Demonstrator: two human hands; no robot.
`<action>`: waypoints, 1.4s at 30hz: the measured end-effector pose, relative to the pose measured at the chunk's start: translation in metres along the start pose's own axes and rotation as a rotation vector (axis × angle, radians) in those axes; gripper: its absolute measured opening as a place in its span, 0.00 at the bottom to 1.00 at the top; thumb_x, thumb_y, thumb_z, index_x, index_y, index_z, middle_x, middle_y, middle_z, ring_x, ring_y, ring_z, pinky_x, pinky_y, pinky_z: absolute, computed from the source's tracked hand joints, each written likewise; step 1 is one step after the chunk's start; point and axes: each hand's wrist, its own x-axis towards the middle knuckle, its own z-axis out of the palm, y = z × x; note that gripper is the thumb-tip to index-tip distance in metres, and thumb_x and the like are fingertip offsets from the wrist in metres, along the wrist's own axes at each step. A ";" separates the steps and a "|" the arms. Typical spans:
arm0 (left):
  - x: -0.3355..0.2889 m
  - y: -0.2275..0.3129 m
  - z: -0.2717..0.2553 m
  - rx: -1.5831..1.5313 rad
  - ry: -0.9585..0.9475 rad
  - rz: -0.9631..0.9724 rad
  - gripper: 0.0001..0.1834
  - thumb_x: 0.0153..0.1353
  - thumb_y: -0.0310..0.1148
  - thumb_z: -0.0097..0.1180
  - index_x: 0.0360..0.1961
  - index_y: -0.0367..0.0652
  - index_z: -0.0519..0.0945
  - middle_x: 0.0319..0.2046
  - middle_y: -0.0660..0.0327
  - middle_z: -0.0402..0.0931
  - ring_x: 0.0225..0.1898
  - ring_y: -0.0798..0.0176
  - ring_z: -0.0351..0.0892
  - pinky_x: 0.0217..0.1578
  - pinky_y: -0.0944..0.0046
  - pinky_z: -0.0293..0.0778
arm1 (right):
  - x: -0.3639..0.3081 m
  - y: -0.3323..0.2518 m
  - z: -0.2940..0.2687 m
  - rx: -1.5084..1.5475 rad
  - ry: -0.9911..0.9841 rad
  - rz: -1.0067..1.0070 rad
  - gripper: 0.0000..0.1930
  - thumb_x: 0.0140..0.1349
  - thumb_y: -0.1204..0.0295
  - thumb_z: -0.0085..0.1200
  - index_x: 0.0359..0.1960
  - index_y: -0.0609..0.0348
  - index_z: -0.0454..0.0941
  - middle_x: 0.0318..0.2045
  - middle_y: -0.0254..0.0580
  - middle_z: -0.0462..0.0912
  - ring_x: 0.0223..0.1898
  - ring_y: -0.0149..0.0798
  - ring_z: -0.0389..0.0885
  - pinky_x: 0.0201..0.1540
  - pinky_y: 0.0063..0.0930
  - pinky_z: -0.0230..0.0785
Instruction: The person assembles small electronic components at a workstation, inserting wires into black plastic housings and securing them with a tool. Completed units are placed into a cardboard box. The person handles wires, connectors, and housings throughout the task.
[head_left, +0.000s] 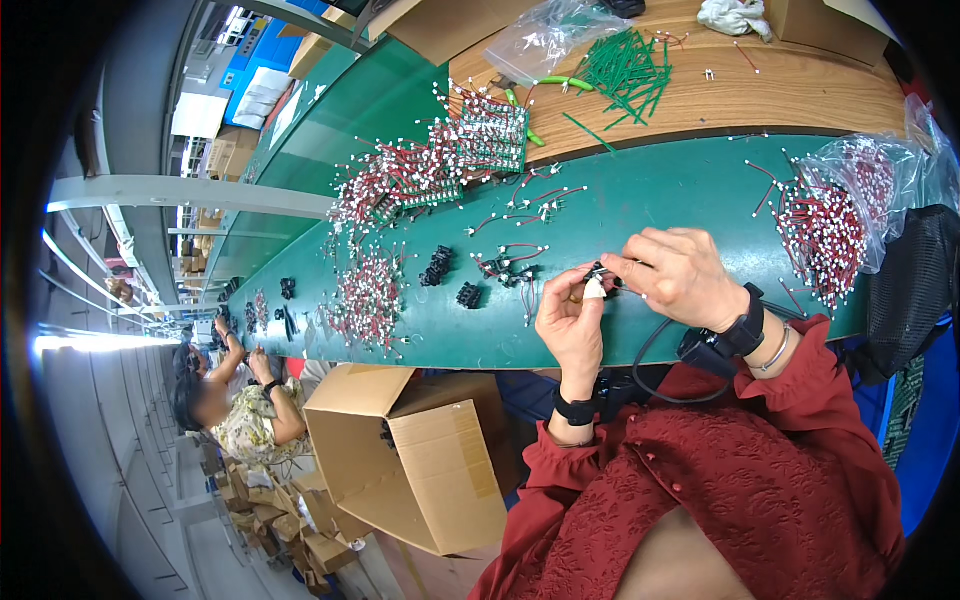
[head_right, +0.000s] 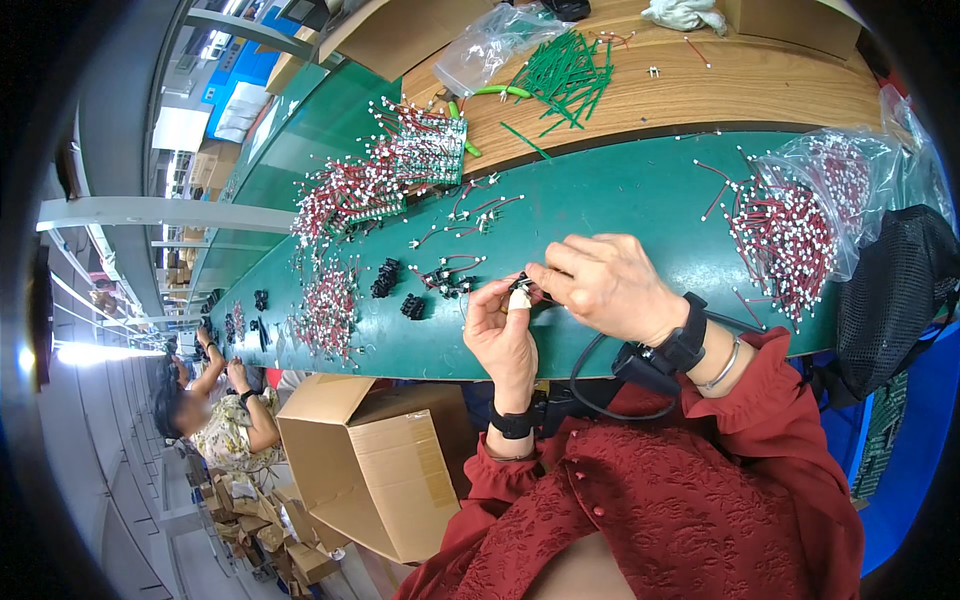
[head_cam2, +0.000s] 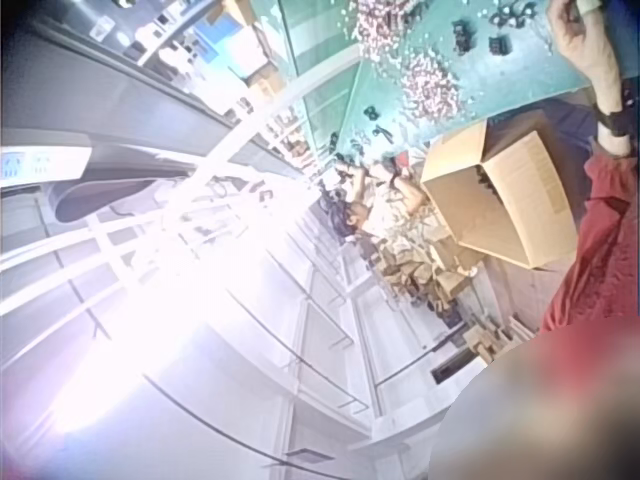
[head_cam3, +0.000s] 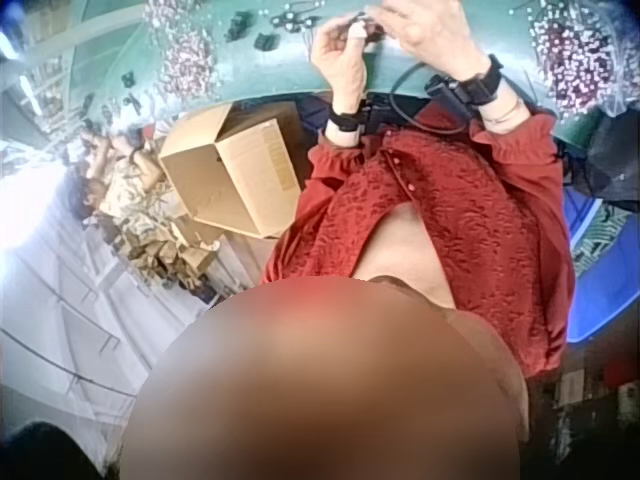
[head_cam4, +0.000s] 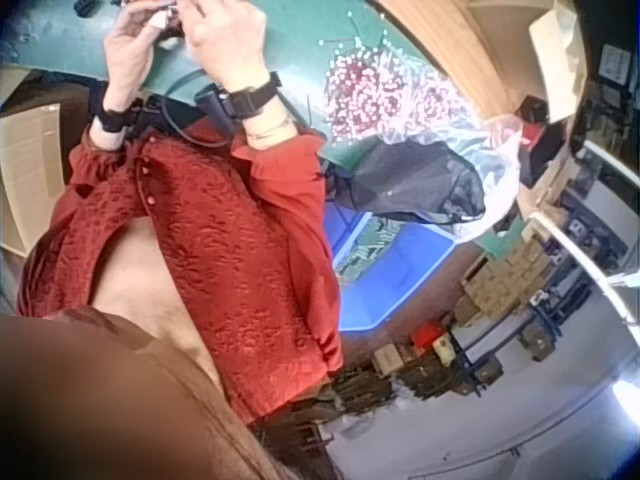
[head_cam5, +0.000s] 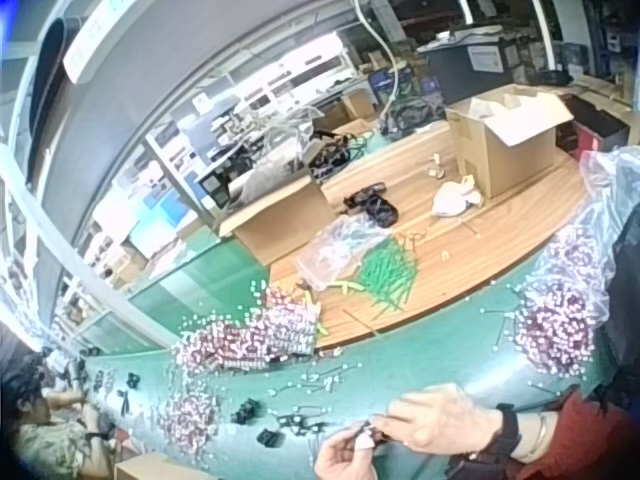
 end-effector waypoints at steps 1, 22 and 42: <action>-0.001 0.000 0.000 0.012 -0.002 0.009 0.14 0.55 0.10 0.49 0.42 0.34 0.72 0.45 0.50 0.77 0.41 0.62 0.80 0.43 0.65 0.77 | 0.000 -0.001 0.000 0.000 0.005 0.003 0.12 0.44 0.72 0.58 0.33 0.54 0.80 0.22 0.30 0.73 0.26 0.32 0.77 0.24 0.27 0.69; -0.002 0.003 0.003 0.019 -0.010 0.041 0.15 0.53 0.09 0.47 0.42 0.33 0.72 0.45 0.49 0.77 0.42 0.60 0.80 0.44 0.65 0.76 | 0.001 -0.001 0.000 0.070 0.028 0.026 0.09 0.46 0.71 0.60 0.31 0.54 0.81 0.22 0.30 0.73 0.25 0.32 0.77 0.23 0.27 0.68; -0.003 0.009 -0.004 -0.045 -0.061 -0.111 0.09 0.56 0.14 0.52 0.39 0.32 0.74 0.38 0.49 0.79 0.35 0.57 0.82 0.38 0.62 0.80 | 0.002 0.013 -0.009 0.174 -0.031 -0.048 0.08 0.46 0.70 0.60 0.30 0.51 0.81 0.21 0.28 0.72 0.24 0.31 0.76 0.20 0.28 0.65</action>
